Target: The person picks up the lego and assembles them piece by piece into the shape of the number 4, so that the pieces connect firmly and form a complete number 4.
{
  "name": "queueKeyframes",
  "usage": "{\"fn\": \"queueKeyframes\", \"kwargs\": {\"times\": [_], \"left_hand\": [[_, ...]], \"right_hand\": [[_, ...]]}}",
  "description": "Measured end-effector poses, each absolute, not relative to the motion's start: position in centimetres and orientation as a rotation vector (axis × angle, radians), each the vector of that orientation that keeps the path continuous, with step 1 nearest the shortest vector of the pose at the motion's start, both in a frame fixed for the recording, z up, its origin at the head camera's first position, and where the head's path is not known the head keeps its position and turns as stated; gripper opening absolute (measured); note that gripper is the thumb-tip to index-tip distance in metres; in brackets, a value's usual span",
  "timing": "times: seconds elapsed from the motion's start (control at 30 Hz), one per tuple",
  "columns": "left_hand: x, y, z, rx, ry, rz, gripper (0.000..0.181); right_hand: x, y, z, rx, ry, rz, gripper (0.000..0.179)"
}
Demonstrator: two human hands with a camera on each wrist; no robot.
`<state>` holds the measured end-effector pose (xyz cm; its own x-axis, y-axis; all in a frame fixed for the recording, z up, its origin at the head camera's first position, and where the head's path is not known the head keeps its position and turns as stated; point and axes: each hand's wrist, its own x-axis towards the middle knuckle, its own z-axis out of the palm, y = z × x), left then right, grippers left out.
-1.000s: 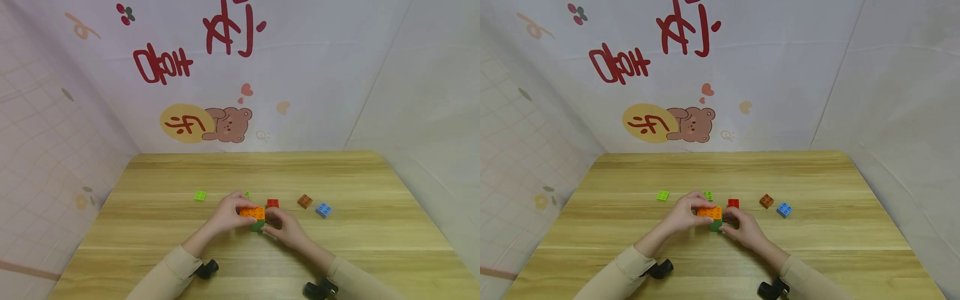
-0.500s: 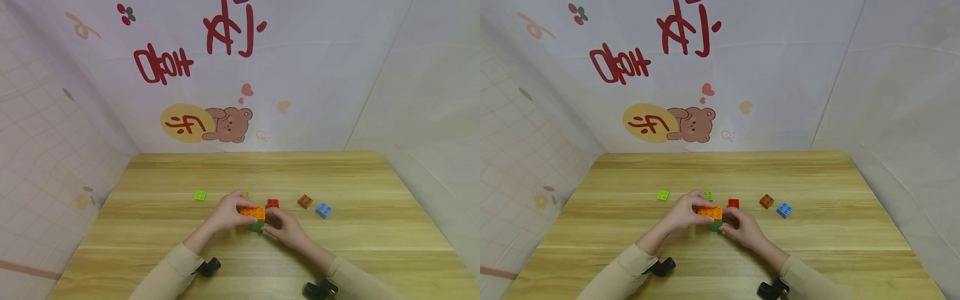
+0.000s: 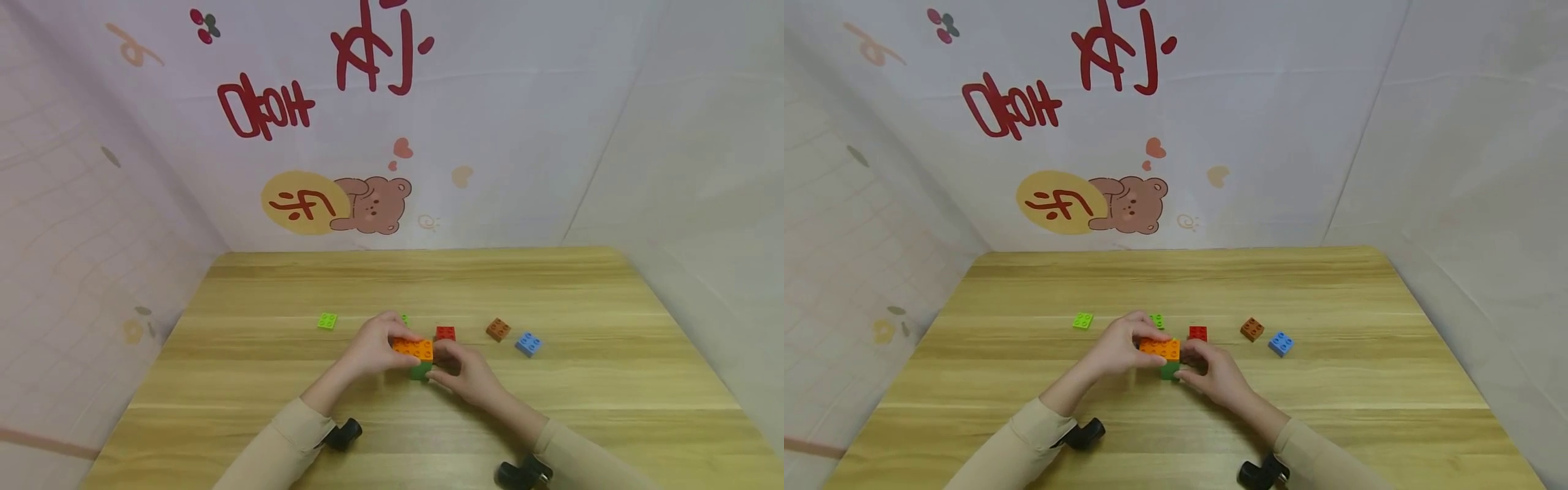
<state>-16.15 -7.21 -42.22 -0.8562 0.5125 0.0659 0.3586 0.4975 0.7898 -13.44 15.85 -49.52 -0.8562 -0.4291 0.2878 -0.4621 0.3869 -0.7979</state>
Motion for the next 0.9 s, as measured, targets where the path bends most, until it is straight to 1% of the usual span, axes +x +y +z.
{"fn": "queueKeyframes", "kwargs": {"times": [0.47,0.77,0.9], "left_hand": [[-15.68,-7.15,-42.26,0.781,2.634,1.272,0.034],[-16.19,-7.18,-42.05,0.815,2.598,1.209,0.034],[-15.93,-7.26,-42.22,0.814,2.611,1.201,0.035]], "right_hand": [[-13.96,15.94,-49.91,0.828,-2.583,1.504,0.036],[-13.70,15.88,-49.71,0.835,-2.583,1.498,0.037],[-13.62,15.94,-49.68,0.830,-2.601,1.503,0.037]]}}
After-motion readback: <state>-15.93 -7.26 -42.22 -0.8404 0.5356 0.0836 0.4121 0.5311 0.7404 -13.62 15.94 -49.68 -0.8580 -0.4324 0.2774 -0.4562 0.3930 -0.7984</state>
